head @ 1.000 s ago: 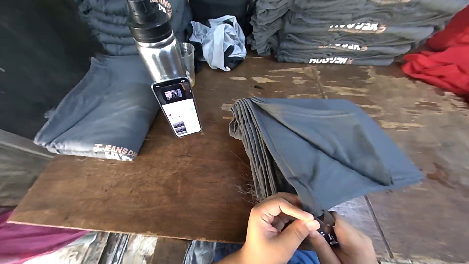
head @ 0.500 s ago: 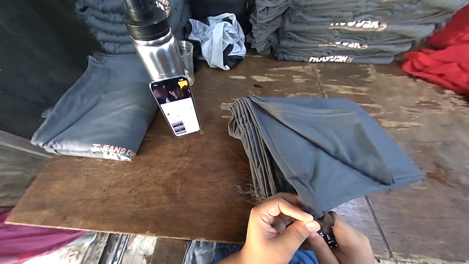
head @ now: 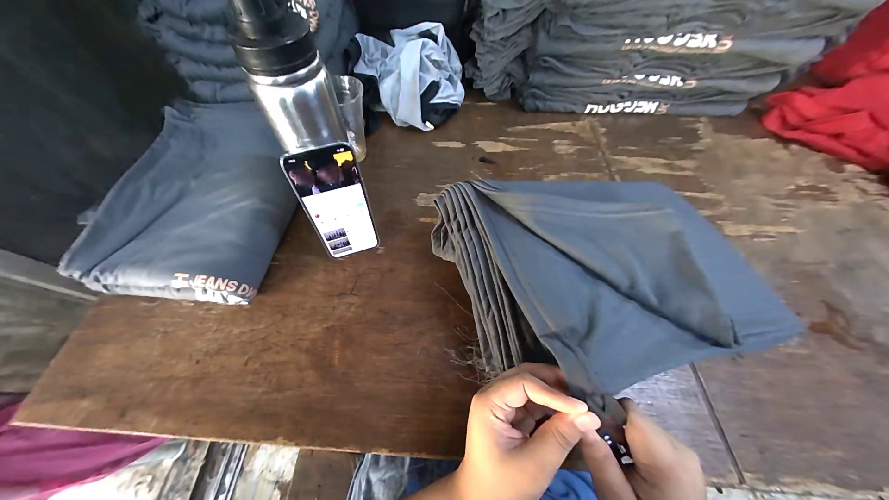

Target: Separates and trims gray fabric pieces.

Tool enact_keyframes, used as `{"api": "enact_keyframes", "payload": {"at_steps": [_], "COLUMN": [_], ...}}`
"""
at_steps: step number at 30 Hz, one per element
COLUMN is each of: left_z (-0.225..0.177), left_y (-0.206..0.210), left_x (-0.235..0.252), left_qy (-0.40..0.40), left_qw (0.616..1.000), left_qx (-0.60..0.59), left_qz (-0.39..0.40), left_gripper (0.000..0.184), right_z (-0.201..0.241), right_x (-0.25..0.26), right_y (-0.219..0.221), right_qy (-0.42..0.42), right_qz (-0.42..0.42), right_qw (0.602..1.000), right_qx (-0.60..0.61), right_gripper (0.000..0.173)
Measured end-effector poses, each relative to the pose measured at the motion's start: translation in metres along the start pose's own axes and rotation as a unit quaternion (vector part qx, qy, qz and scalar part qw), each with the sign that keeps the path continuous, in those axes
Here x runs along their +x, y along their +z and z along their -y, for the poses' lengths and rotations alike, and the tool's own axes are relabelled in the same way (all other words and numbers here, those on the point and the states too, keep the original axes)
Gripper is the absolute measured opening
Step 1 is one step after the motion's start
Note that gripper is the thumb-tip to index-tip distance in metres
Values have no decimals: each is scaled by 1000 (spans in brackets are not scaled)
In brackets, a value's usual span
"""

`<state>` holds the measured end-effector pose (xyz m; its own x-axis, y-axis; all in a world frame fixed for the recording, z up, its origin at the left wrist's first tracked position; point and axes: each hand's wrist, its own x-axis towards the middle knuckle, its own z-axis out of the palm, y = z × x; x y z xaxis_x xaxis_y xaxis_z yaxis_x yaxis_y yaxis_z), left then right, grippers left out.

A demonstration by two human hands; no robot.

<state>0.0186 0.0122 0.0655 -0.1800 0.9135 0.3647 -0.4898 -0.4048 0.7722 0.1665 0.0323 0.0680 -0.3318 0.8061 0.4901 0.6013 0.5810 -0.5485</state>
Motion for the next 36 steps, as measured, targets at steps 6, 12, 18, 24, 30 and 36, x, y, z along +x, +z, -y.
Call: {"api": "enact_keyframes", "payload": {"at_steps": [6,12,18,24,30,36], "left_z": [-2,1,-4,-5,1,6], "left_y": [-1,-13,-26,-35,-34,-27], "left_x": [1,3,5,9,9,12], "left_qy": [-6,123,259,265,228,63], "left_qw": [1000,968,806,783,871,967], "left_qx": [4,207,497,529,421,245], "left_qz": [-3,75,190,194,113,8], "left_gripper": [7,6,16,19,6,20], "right_z": [-1,-5,-11,-18,-13,-8], "right_x": [3,10,45,45,40,43], "right_y": [-1,-16,-13,2,10,24], "right_qy": [1,8,-24,-20,10,7], "right_qz": [9,-12,3,15,-93,-163], "right_qw": [1000,992,973,988,965,912], "right_qx": [7,127,231,153,243,376], "right_gripper": [53,42,29,20,9,18]}}
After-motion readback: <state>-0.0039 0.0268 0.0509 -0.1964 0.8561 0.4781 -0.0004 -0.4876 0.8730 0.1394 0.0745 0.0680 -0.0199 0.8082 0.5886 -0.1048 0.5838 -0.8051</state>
